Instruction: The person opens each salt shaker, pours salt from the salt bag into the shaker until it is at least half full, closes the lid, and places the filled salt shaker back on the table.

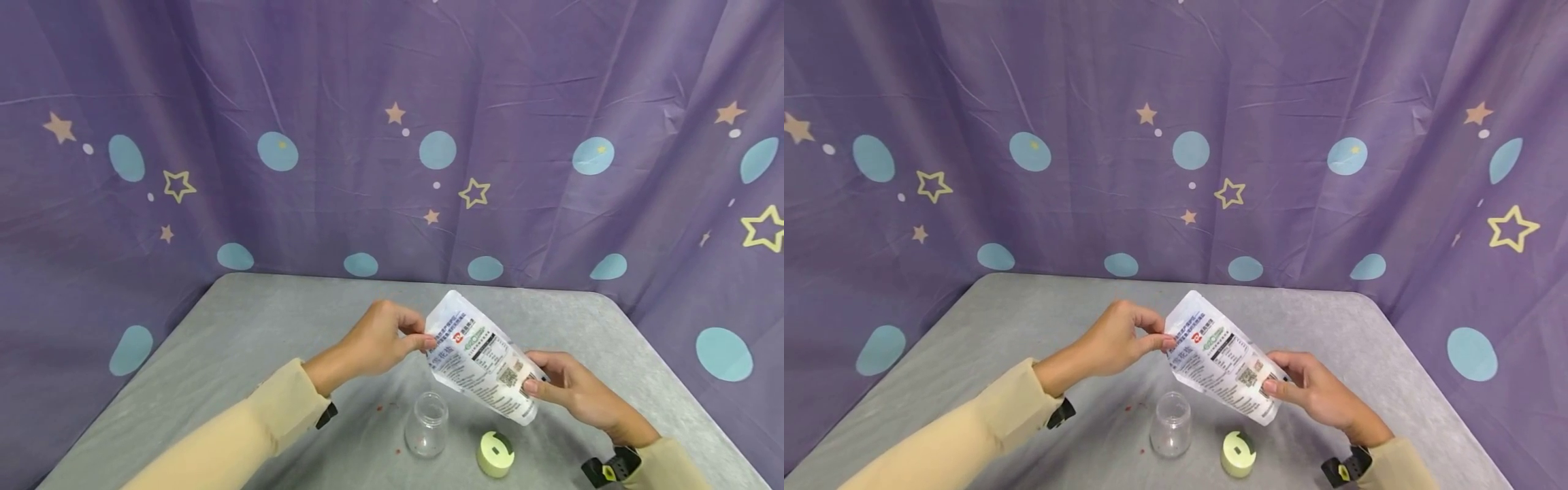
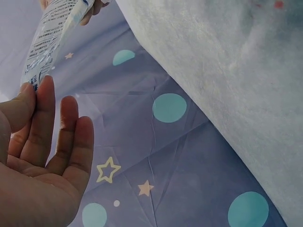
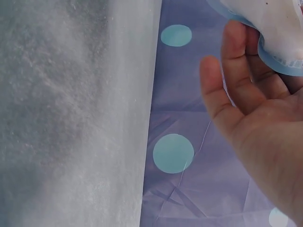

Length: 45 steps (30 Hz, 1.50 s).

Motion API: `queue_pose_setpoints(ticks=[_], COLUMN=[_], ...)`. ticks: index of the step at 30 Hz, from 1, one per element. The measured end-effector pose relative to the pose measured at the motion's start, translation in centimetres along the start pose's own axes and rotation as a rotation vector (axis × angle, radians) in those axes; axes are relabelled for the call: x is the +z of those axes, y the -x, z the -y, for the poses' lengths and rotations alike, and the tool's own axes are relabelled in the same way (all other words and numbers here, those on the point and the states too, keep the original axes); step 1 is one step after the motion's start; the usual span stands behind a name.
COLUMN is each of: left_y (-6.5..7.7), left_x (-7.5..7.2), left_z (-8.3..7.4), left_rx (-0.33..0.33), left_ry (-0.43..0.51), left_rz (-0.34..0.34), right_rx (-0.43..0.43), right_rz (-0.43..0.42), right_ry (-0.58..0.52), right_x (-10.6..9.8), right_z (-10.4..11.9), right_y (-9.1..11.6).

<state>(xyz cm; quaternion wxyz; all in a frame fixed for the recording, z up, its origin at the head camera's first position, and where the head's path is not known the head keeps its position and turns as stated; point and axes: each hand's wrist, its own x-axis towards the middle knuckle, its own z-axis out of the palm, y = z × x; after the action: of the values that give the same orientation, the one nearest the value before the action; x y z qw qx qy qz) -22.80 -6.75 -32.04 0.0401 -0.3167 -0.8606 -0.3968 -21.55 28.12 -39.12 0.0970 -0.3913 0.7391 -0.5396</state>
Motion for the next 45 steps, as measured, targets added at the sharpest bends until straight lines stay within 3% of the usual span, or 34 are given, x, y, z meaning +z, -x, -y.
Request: queue_pose_setpoints(ticks=[5, 14, 21, 26, 45], left_y=[0.4, 0.7, 1.1, 1.5, 2.4], left_x=[0.2, 0.5, 0.5, 0.5, 0.9], left_z=[0.0, 0.4, 0.6, 0.8, 1.7], left_rx=[-0.016, -0.01, -0.019, -0.045, -0.018], left_ry=[0.028, 0.057, 0.074, 0.096, 0.16], left_rz=[0.011, -0.002, -0.003, -0.001, 0.019], right_rx=[0.028, 0.046, -0.01, -0.007, -0.023], right_rz=[-0.004, -0.007, 0.007, 0.004, -0.033], right_ry=[0.026, -0.053, -0.063, -0.085, -0.046], right_x=[-0.1, 0.0, 0.0, 0.0, -0.3], right_z=[0.1, 0.8, 0.7, 0.7, 2.3], right_y=[0.3, 0.6, 0.7, 0.9, 0.8])
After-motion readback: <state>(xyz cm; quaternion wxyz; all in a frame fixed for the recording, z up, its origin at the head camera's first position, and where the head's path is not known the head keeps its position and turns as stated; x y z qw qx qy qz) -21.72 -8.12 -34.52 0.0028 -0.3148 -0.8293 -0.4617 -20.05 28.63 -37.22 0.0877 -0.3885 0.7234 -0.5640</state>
